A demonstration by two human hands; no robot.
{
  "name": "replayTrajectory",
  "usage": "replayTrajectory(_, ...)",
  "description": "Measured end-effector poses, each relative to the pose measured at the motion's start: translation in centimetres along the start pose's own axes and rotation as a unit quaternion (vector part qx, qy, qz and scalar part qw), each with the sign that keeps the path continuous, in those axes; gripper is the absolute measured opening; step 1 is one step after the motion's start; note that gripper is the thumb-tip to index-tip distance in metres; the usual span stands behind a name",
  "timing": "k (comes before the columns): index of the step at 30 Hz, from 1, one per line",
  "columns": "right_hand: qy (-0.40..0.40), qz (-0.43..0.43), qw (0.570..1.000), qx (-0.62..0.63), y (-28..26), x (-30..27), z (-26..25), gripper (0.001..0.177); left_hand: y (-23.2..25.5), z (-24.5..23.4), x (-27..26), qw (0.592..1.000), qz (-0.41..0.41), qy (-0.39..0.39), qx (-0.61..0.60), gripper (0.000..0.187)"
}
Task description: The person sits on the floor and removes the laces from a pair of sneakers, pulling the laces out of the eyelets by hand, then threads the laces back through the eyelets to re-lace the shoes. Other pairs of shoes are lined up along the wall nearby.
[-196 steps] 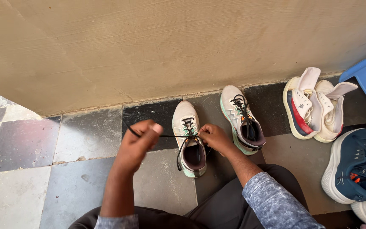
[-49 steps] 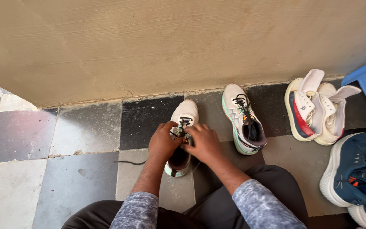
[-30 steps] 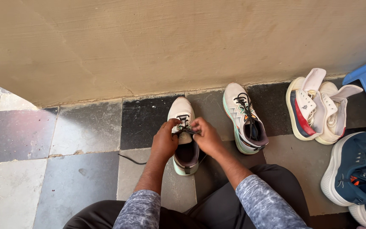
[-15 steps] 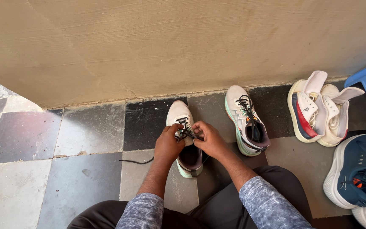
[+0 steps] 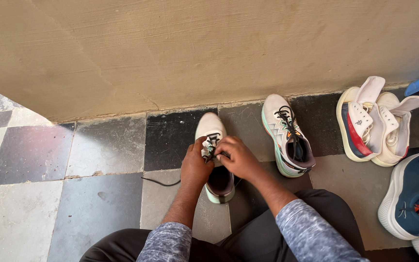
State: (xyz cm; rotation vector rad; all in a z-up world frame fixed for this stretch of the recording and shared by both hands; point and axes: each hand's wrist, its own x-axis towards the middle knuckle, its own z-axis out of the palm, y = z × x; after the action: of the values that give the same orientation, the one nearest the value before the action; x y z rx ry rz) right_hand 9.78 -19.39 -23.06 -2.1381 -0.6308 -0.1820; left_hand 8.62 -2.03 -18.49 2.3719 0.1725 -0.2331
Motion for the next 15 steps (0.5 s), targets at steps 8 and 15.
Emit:
replayTrajectory(8,-0.083,0.178,0.939,0.281,1.4,0.7,-1.0,0.016,-0.1,-0.4,-0.6,0.999,0.000,0.042,0.010,0.064)
replayTrajectory(15,-0.006,-0.033,0.996,-0.082,-1.6,-0.2,-1.5,0.023,-0.3,1.1,-1.2,0.995,0.074,0.052,0.043,0.055)
